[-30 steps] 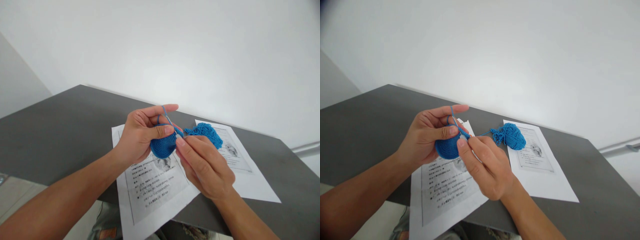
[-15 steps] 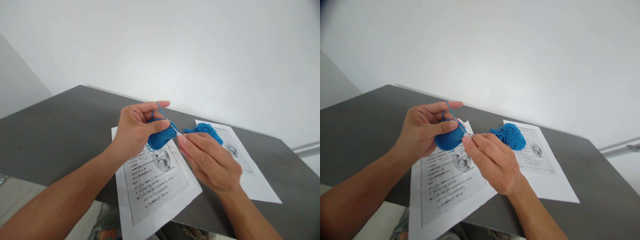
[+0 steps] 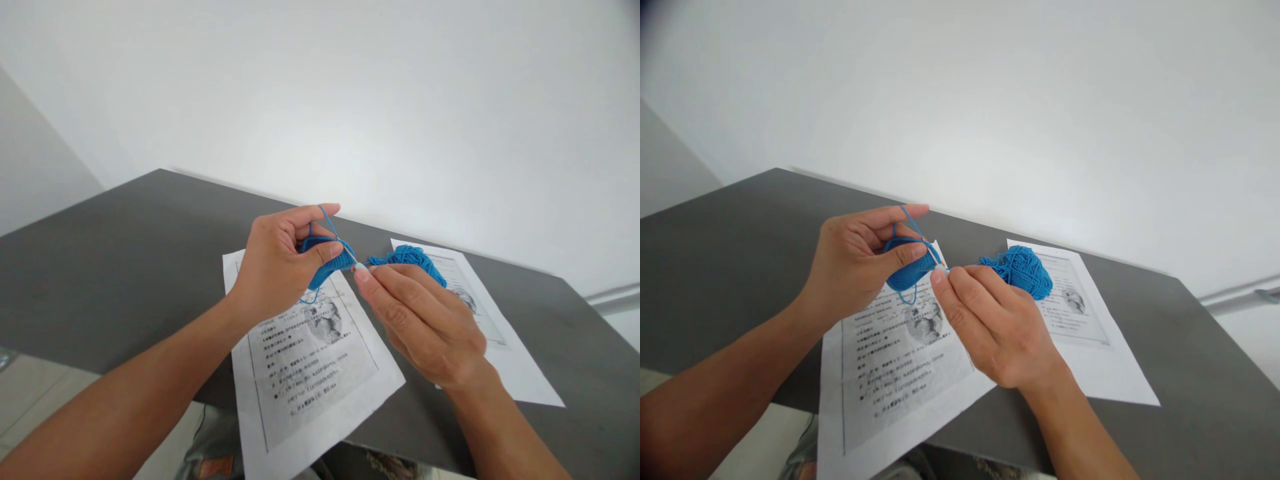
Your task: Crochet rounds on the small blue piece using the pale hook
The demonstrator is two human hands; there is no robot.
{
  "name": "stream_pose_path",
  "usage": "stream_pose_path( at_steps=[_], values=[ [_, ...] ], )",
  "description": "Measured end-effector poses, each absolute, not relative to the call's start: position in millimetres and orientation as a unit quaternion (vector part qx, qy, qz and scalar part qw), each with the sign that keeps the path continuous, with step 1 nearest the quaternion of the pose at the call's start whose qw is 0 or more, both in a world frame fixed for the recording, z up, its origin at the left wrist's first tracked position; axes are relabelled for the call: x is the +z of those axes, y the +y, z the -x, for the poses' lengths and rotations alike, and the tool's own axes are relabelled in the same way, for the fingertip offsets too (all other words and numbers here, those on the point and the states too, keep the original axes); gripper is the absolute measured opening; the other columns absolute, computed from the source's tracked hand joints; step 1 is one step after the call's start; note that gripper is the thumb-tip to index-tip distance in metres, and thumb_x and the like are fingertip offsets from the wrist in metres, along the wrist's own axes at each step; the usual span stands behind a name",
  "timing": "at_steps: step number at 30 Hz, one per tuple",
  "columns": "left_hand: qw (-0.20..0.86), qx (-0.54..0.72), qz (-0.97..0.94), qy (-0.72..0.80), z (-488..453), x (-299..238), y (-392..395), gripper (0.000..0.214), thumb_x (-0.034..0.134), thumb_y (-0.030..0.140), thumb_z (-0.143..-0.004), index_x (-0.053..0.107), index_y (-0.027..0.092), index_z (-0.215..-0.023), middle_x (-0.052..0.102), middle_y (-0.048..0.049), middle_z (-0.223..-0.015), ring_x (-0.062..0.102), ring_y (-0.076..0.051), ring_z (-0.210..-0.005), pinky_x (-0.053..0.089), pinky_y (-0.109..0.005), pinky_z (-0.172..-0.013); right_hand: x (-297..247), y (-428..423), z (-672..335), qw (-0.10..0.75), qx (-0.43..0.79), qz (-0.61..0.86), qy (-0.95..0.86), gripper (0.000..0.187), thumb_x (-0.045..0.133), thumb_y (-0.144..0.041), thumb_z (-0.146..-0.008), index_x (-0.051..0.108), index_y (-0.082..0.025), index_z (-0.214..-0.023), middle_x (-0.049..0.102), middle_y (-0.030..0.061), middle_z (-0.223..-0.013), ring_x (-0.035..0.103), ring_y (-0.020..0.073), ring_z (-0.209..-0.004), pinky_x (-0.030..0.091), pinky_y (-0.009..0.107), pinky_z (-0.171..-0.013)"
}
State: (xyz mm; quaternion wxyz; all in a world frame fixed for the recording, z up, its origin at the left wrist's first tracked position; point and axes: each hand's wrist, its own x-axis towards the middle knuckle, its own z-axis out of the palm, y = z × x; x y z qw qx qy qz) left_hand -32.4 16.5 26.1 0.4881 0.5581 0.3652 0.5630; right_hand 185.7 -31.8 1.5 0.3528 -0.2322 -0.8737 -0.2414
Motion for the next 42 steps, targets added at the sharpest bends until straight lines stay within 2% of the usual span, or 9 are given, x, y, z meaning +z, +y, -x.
stream_pose_path(
  at_steps=[9,14,19,23,26,31,34,38,42],
  values=[
    [0.401,0.557,-0.615,0.388,35.1,22.4,21.9,0.033,0.088,0.016,-0.079,0.088,0.018,-0.112,0.079,0.0015,-0.073,0.067,-0.016,-0.067,0.053,-0.029,-0.068,18.3,-39.6,-182.4,0.281,-0.264,0.232,-0.893,0.034,0.063,-0.001,-0.100,0.068,0.006,-0.134,0.081,0.0226,-0.107,0.076,0.0307,-0.098,0.069,0.042,-0.074],
    [0.357,0.529,-0.664,0.390,39.1,23.7,24.1,0.033,0.084,0.013,-0.081,0.090,0.022,-0.111,0.080,0.0011,-0.074,0.065,-0.016,-0.065,0.052,-0.028,-0.066,24.2,-44.6,-183.9,0.266,-0.224,0.240,-0.906,0.037,0.059,-0.003,-0.104,0.068,-0.003,-0.140,0.082,0.0173,-0.107,0.078,0.0289,-0.098,0.070,0.040,-0.071],
    [0.381,0.484,-0.690,0.380,43.6,24.4,26.4,0.032,0.082,0.013,-0.081,0.090,0.021,-0.111,0.083,-0.0013,-0.079,0.069,-0.017,-0.067,0.051,-0.028,-0.062,22.6,-43.2,-191.0,0.361,-0.123,0.280,-0.881,0.044,0.073,-0.003,-0.099,0.072,-0.018,-0.139,0.085,0.0108,-0.111,0.082,0.0238,-0.097,0.074,0.040,-0.083],
    [0.425,0.472,-0.692,0.342,46.2,27.0,26.9,0.027,0.083,0.011,-0.080,0.090,0.020,-0.104,0.084,-0.0020,-0.079,0.075,-0.019,-0.071,0.058,-0.030,-0.068,22.7,-38.7,-193.4,0.468,0.029,0.303,-0.830,0.044,0.078,-0.003,-0.096,0.081,-0.031,-0.129,0.087,0.0038,-0.104,0.082,0.0187,-0.076,0.072,0.033,-0.062],
    [0.467,0.469,-0.682,0.312,48.0,28.3,27.5,0.018,0.084,0.010,-0.080,0.090,0.019,-0.093,0.085,-0.0029,-0.080,0.077,-0.019,-0.070,0.059,-0.028,-0.066,19.7,-35.8,-191.6,0.531,0.152,0.305,-0.776,0.037,0.080,-0.004,-0.094,0.086,-0.030,-0.120,0.086,0.0039,-0.094,0.078,0.0167,-0.062,0.068,0.030,-0.050],
    [0.520,0.491,-0.635,0.291,46.4,25.2,27.0,0.030,0.088,0.012,-0.079,0.090,0.021,-0.108,0.084,-0.0022,-0.078,0.078,-0.019,-0.065,0.059,-0.028,-0.061,7.3,-28.3,-184.0,0.612,0.397,0.314,-0.607,0.009,0.082,-0.025,-0.098,0.089,-0.024,-0.104,0.083,0.0024,-0.077,0.075,0.0153,-0.054,0.061,0.023,-0.039],
    [0.514,0.517,-0.611,0.309,41.4,21.8,23.9,0.033,0.089,0.013,-0.079,0.090,0.022,-0.111,0.084,-0.0023,-0.081,0.076,-0.017,-0.067,0.059,-0.028,-0.063,-0.5,-21.3,-175.7,0.623,0.504,0.315,-0.509,0.013,0.085,-0.034,-0.095,0.087,-0.021,-0.096,0.081,0.0009,-0.072,0.070,0.0117,-0.049,0.056,0.017,-0.035],
    [0.486,0.549,-0.596,0.327,32.5,17.4,17.7,0.034,0.091,0.019,-0.080,0.090,0.021,-0.114,0.083,-0.0019,-0.082,0.073,-0.016,-0.072,0.057,-0.027,-0.067,-8.3,-15.3,-157.9,0.651,0.530,0.271,-0.470,0.011,0.083,-0.032,-0.097,0.086,-0.021,-0.098,0.081,-0.0008,-0.074,0.072,0.0089,-0.053,0.060,0.014,-0.043],
    [0.479,0.578,-0.570,0.334,23.7,12.7,12.6,0.039,0.091,0.020,-0.081,0.088,0.018,-0.120,0.079,0.0006,-0.080,0.067,-0.012,-0.068,0.053,-0.024,-0.064,-11.8,-17.4,-138.2,0.708,0.434,0.280,-0.481,0.010,0.081,-0.031,-0.098,0.086,-0.022,-0.099,0.081,-0.0013,-0.076,0.074,0.0109,-0.056,0.062,0.018,-0.045]
  ],
)
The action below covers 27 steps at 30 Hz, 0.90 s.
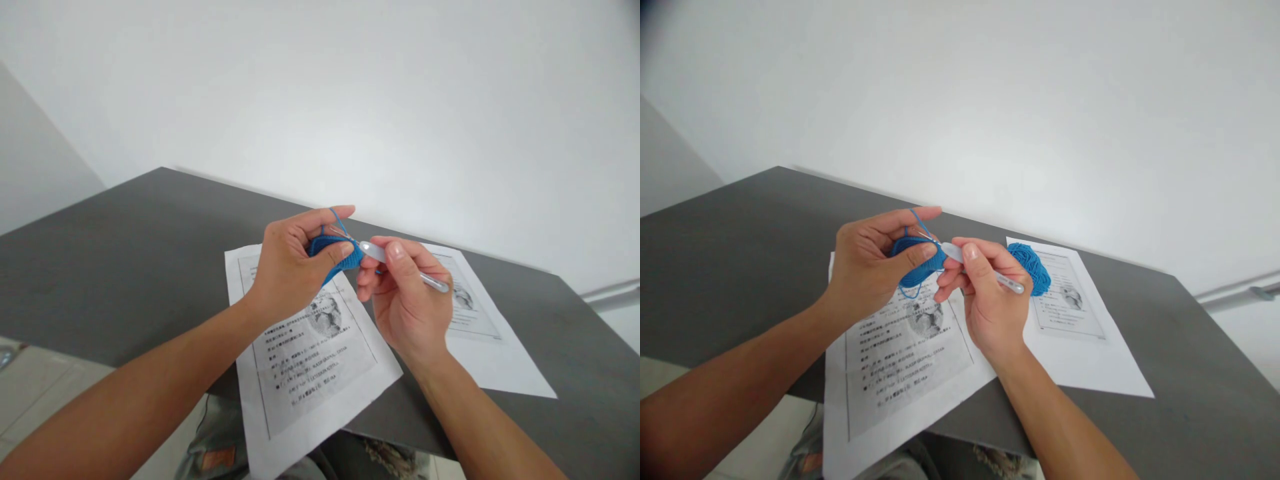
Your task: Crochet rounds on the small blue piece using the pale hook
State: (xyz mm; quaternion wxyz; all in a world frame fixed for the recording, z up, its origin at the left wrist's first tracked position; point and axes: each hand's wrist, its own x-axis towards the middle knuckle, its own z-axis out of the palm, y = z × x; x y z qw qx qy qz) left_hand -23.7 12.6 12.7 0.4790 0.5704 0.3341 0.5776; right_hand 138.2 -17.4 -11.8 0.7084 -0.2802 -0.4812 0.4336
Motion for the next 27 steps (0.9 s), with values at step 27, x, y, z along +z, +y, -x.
stream_pose_path(
  at_steps=[27],
  values=[
    [0.715,0.538,-0.427,0.132,27.9,16.0,10.3,0.033,0.094,0.011,-0.078,0.088,0.018,-0.110,0.087,-0.0053,-0.084,0.081,-0.016,-0.077,0.067,-0.023,-0.075,-11.2,-38.3,-143.6,0.529,-0.139,0.272,-0.791,0.063,0.074,-0.006,-0.099,0.059,-0.020,-0.158,0.083,0.0114,-0.117,0.080,0.0239,-0.102,0.071,0.040,-0.085]
  ],
)
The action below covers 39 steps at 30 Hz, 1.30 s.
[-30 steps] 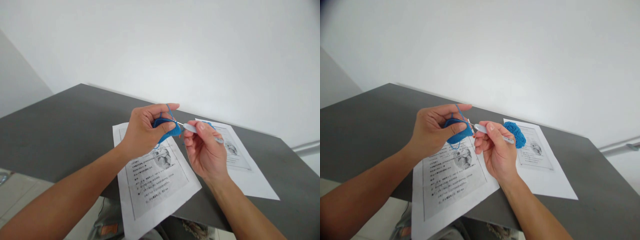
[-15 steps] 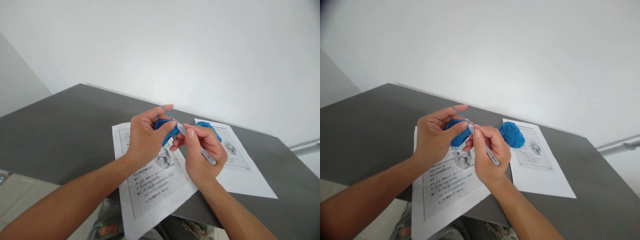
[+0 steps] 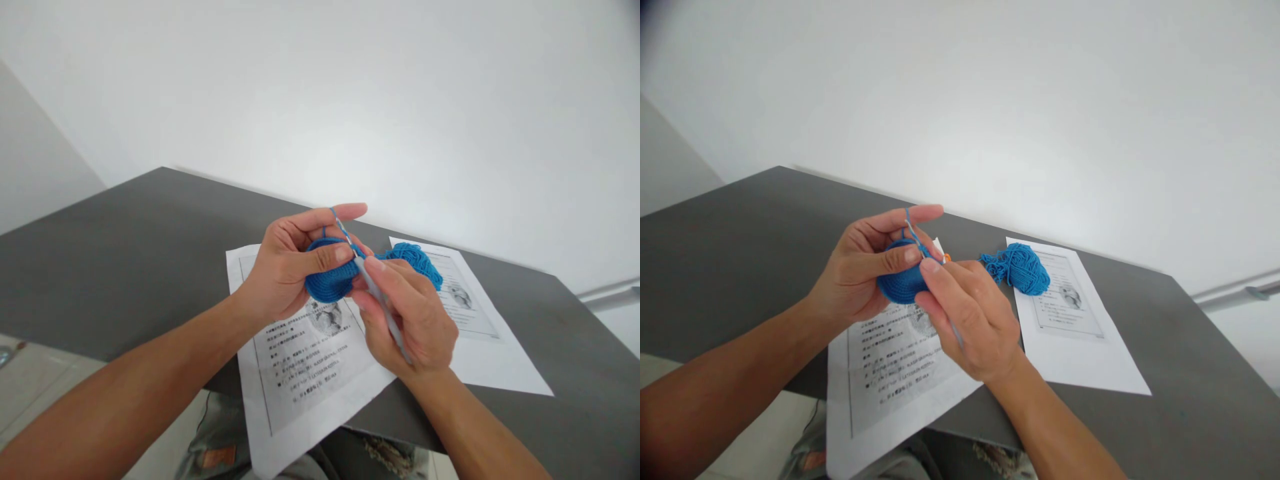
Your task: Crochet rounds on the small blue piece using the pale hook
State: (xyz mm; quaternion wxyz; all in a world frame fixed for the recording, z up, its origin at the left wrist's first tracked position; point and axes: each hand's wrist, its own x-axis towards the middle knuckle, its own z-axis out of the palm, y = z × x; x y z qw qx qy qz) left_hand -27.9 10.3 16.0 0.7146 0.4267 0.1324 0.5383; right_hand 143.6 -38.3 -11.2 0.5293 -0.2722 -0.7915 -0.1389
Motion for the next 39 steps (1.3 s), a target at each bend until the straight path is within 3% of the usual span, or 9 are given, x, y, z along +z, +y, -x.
stream_pose_path(
  at_steps=[7,12,27,39],
  values=[
    [0.699,0.547,-0.422,0.187,31.4,19.2,14.2,0.035,0.095,0.010,-0.072,0.089,0.016,-0.106,0.085,-0.0059,-0.082,0.079,-0.018,-0.072,0.065,-0.026,-0.069,-1.0,-34.2,-157.4,0.559,-0.028,0.275,-0.782,0.055,0.079,-0.005,-0.096,0.072,-0.027,-0.146,0.085,0.0067,-0.115,0.083,0.0198,-0.095,0.073,0.036,-0.082],
    [0.683,0.534,-0.438,0.237,33.3,20.8,18.5,0.036,0.097,0.012,-0.069,0.090,0.015,-0.105,0.080,-0.0037,-0.075,0.072,-0.013,-0.063,0.058,-0.022,-0.060,-1.5,-31.1,-167.1,0.567,0.048,0.280,-0.773,0.048,0.079,-0.005,-0.097,0.078,-0.029,-0.138,0.085,0.0047,-0.112,0.082,0.0189,-0.097,0.072,0.035,-0.082],
    [0.730,0.453,-0.440,0.262,40.6,27.3,25.2,0.034,0.093,0.006,-0.070,0.088,0.014,-0.102,0.081,-0.0042,-0.075,0.078,-0.019,-0.061,0.064,-0.027,-0.060,7.3,-32.5,-183.3,0.530,0.011,0.292,-0.796,0.052,0.082,-0.006,-0.094,0.078,-0.034,-0.137,0.087,0.0034,-0.108,0.083,0.0206,-0.087,0.073,0.037,-0.072],
    [0.729,0.427,-0.469,0.257,44.7,24.5,29.7,0.030,0.095,0.010,-0.072,0.089,0.014,-0.101,0.082,-0.0066,-0.074,0.078,-0.020,-0.060,0.063,-0.027,-0.058,12.8,-36.1,-190.6,0.520,0.005,0.292,-0.803,0.054,0.084,-0.003,-0.090,0.080,-0.034,-0.135,0.088,0.0025,-0.108,0.085,0.0217,-0.087,0.074,0.039,-0.075]
  ],
)
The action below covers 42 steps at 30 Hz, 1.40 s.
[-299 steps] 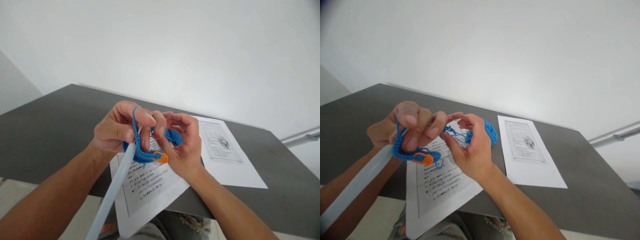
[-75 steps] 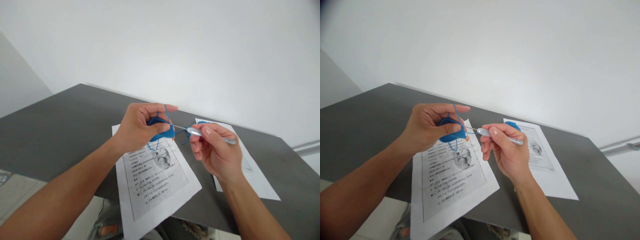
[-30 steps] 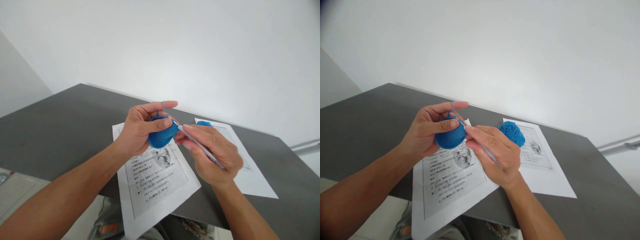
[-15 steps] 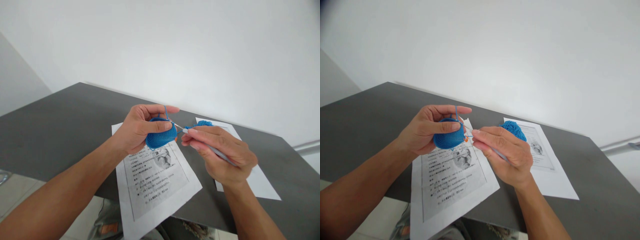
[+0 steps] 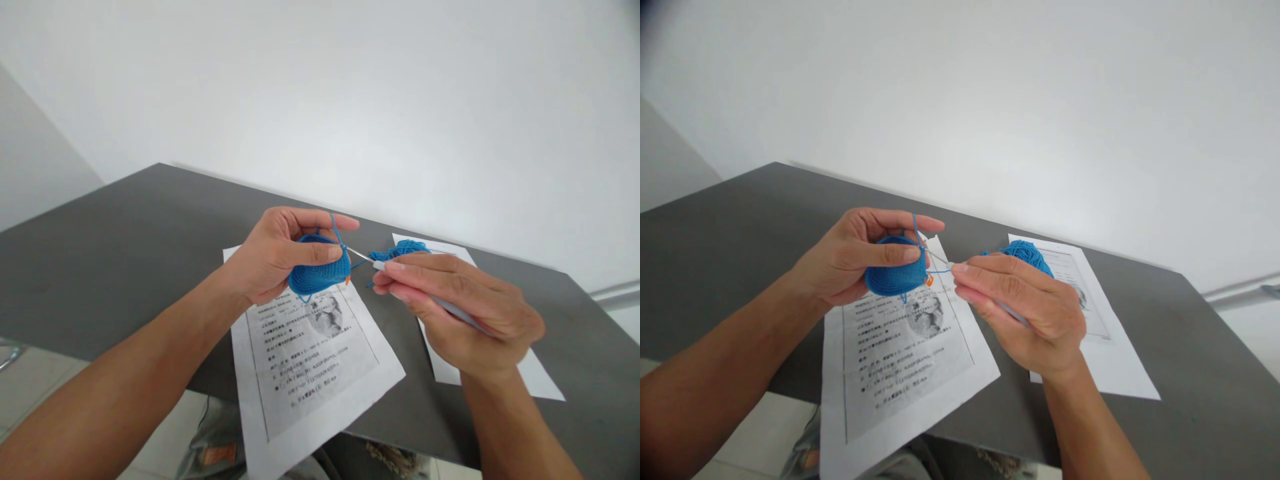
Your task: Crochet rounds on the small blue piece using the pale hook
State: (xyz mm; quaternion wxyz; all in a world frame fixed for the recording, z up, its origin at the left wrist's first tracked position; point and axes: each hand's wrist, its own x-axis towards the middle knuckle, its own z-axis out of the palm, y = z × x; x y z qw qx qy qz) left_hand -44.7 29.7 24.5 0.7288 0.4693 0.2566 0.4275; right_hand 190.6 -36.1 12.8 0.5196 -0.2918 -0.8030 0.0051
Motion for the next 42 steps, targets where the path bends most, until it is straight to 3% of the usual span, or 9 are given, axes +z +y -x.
stream_pose_path(
  at_steps=[6,17,24,30,33,37,42],
  values=[
    [0.706,0.423,-0.492,0.285,46.1,26.0,30.8,0.027,0.094,0.009,-0.072,0.090,0.013,-0.099,0.082,-0.0089,-0.074,0.076,-0.017,-0.059,0.062,-0.023,-0.057,16.3,-38.3,-194.9,0.496,-0.009,0.294,-0.817,0.059,0.085,-0.005,-0.090,0.078,-0.039,-0.138,0.088,0.0005,-0.107,0.086,0.0246,-0.087,0.075,0.041,-0.073],
    [0.679,0.407,-0.539,0.286,50.3,24.9,33.9,0.025,0.095,0.010,-0.070,0.091,0.013,-0.095,0.082,-0.0083,-0.075,0.073,-0.015,-0.061,0.060,-0.022,-0.057,20.3,-39.4,-194.4,0.509,0.024,0.301,-0.806,0.051,0.085,-0.005,-0.090,0.083,-0.037,-0.129,0.089,0.0015,-0.098,0.085,0.0257,-0.081,0.073,0.044,-0.067],
    [0.701,0.400,-0.518,0.282,50.1,26.1,32.1,0.025,0.095,0.008,-0.070,0.090,0.012,-0.094,0.082,-0.0095,-0.074,0.074,-0.016,-0.059,0.062,-0.023,-0.058,16.8,-40.0,-191.1,0.556,0.127,0.310,-0.761,0.041,0.081,-0.002,-0.092,0.086,-0.031,-0.121,0.087,0.0018,-0.092,0.082,0.0206,-0.073,0.071,0.036,-0.060],
    [0.702,0.413,-0.513,0.271,48.7,25.8,32.0,0.025,0.097,0.012,-0.070,0.090,0.013,-0.094,0.083,-0.0087,-0.076,0.077,-0.017,-0.061,0.063,-0.024,-0.059,3.7,-35.8,-179.7,0.622,0.237,0.301,-0.683,0.027,0.077,-0.010,-0.099,0.086,-0.027,-0.117,0.086,0.0044,-0.096,0.083,0.0205,-0.074,0.075,0.038,-0.063],
    [0.690,0.417,-0.520,0.283,49.5,25.6,34.6,0.024,0.097,0.012,-0.070,0.090,0.014,-0.093,0.083,-0.0087,-0.076,0.076,-0.017,-0.061,0.062,-0.023,-0.059,4.8,-35.3,-180.0,0.602,0.159,0.314,-0.717,0.033,0.080,-0.008,-0.096,0.085,-0.030,-0.119,0.086,0.0029,-0.095,0.083,0.0210,-0.074,0.074,0.039,-0.063],
    [0.676,0.390,-0.546,0.305,53.4,24.4,39.7,0.025,0.096,0.010,-0.069,0.091,0.013,-0.093,0.082,-0.0095,-0.074,0.073,-0.015,-0.058,0.059,-0.020,-0.054,14.7,-38.4,-189.8,0.501,0.006,0.306,-0.810,0.049,0.084,-0.004,-0.090,0.083,-0.035,-0.128,0.088,0.0012,-0.100,0.085,0.0226,-0.082,0.074,0.039,-0.071],
    [0.671,0.372,-0.560,0.313,57.1,23.0,42.9,0.020,0.094,0.009,-0.070,0.091,0.014,-0.089,0.082,-0.0099,-0.074,0.072,-0.014,-0.058,0.059,-0.018,-0.054,21.7,-42.5,-196.7,0.451,-0.007,0.293,-0.843,0.052,0.084,-0.003,-0.091,0.080,-0.032,-0.134,0.088,0.0022,-0.108,0.086,0.0229,-0.090,0.075,0.038,-0.078]
  ],
)
